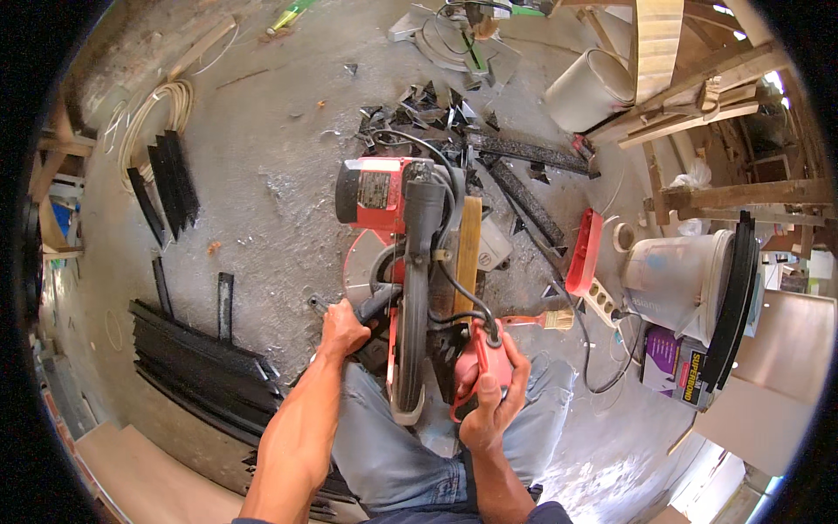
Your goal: The person uses a miter saw to cut black frame pieces, handling the frames one at a time and using a brush to clear debris from the saw bed.
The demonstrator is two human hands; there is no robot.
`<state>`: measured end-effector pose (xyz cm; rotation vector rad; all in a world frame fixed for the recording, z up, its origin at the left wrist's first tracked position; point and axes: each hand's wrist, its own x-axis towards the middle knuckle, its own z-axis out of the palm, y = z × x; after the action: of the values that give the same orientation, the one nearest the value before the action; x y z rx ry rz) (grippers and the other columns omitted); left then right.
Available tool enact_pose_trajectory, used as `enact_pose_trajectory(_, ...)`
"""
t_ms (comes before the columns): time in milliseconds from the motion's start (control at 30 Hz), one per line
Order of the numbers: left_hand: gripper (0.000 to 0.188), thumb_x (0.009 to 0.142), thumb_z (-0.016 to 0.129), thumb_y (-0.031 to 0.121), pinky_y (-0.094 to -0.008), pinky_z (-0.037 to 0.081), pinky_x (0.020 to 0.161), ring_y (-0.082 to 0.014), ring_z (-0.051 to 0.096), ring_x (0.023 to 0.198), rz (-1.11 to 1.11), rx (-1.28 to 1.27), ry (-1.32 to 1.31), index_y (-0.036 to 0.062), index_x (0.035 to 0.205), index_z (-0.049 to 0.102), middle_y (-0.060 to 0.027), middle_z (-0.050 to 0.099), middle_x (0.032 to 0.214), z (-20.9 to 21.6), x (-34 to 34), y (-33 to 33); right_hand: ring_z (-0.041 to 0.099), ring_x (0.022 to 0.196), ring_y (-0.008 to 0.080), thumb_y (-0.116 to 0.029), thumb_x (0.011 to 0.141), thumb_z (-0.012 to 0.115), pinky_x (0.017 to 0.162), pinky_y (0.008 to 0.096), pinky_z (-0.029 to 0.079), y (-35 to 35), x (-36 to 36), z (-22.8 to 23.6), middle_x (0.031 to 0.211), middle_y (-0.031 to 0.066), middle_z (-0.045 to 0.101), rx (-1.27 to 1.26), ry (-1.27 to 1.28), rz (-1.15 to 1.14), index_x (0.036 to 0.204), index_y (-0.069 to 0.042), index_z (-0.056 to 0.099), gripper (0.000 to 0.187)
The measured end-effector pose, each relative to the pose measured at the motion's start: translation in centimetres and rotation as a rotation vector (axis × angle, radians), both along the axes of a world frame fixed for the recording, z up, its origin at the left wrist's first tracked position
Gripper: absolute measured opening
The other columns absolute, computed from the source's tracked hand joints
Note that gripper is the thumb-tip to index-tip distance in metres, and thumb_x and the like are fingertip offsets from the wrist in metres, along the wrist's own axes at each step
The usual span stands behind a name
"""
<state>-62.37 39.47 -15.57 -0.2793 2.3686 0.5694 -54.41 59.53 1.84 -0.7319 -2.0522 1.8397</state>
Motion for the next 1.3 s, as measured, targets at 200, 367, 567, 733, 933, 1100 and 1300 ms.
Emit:
enact_pose_trajectory(200, 0.062, 0.066, 0.082, 0.032, -0.0466, 0.052, 0.086, -0.0451, 0.063, 0.097, 0.0, 0.015, -0.003, -0.0123, 0.103, 0.058, -0.0325, 0.064, 0.1, -0.1, -0.1, -0.1, 0.048, 0.053, 0.0101, -0.058, 0.09, 0.052, 0.048, 0.0232, 0.039, 0.2, 1.1, -1.3, 0.068, 0.0068, 0.055, 0.004, -0.068, -0.034, 0.133, 0.005, 0.038, 0.078)
enact_pose_trajectory(367, 0.063, 0.066, 0.083, 0.031, -0.0469, 0.052, 0.086, -0.0459, 0.063, 0.097, -0.019, -0.001, -0.028, -0.0123, 0.103, 0.057, -0.0317, 0.063, 0.101, -0.3, -0.2, -0.4, 0.049, 0.053, 0.0108, -0.061, 0.088, 0.053, 0.047, 0.0235, 0.04, 0.2, 1.1, -1.3, 0.069, 0.0077, 0.056, -0.028, -0.069, -0.036, 0.134, 0.005, 0.038, 0.082)
enact_pose_trajectory(567, 0.067, 0.065, 0.084, 0.032, -0.0466, 0.052, 0.087, -0.0454, 0.061, 0.099, -0.052, -0.031, -0.053, -0.0119, 0.107, 0.055, -0.0315, 0.061, 0.103, -1.0, -0.2, -0.3, 0.055, 0.056, 0.0142, -0.067, 0.086, 0.05, 0.049, 0.0259, 0.046, 0.3, 2.0, -1.6, 0.075, 0.0112, 0.06, -0.037, -0.089, -0.074, 0.134, 0.005, 0.038, 0.088)
enact_pose_trajectory(733, 0.04, 0.062, 0.068, 0.009, -0.0497, 0.049, 0.087, -0.048, 0.059, 0.094, -0.03, -0.019, 0.054, -0.0103, 0.094, 0.055, -0.0324, 0.062, 0.095, -0.7, 0.3, -0.3, 0.059, 0.061, 0.0169, -0.07, 0.088, 0.038, 0.056, 0.0278, 0.051, -0.1, 2.2, -1.3, 0.076, 0.0129, 0.061, -0.053, -0.141, -0.088, 0.132, 0.006, 0.038, 0.087)
enact_pose_trajectory(933, 0.038, 0.06, 0.066, 0.007, -0.0501, 0.048, 0.087, -0.0486, 0.058, 0.093, -0.046, -0.018, 0.086, -0.0102, 0.092, 0.054, -0.0329, 0.061, 0.095, -0.8, 0.4, -0.3, 0.06, 0.064, 0.0184, -0.071, 0.089, 0.037, 0.059, 0.0303, 0.053, 0.0, 2.5, -1.3, 0.08, 0.0149, 0.062, -0.085, -0.131, -0.054, 0.135, 0.005, 0.035, 0.089)
enact_pose_trajectory(1100, 0.049, 0.062, 0.074, 0.018, -0.0491, 0.049, 0.087, -0.0476, 0.059, 0.095, -0.073, -0.014, 0.06, -0.0112, 0.097, 0.055, -0.0322, 0.061, 0.098, -1.2, 0.3, -0.6, 0.062, 0.067, 0.0196, -0.072, 0.089, 0.036, 0.061, 0.0313, 0.055, 0.7, 3.5, -1.6, 0.084, 0.0161, 0.062, -0.077, -0.135, 0.001, 0.138, 0.004, 0.032, 0.091)
enact_pose_trajectory(1300, 0.063, 0.064, 0.084, 0.031, -0.0487, 0.05, 0.086, -0.0464, 0.061, 0.096, -0.103, -0.016, 0.041, -0.0115, 0.101, 0.057, -0.0319, 0.061, 0.101, -1.3, 0.5, -0.8, 0.062, 0.068, 0.0201, -0.073, 0.089, 0.033, 0.063, 0.0322, 0.055, 0.8, 3.8, -1.5, 0.087, 0.0172, 0.063, -0.049, -0.148, 0.03, 0.14, 0.004, 0.031, 0.093)
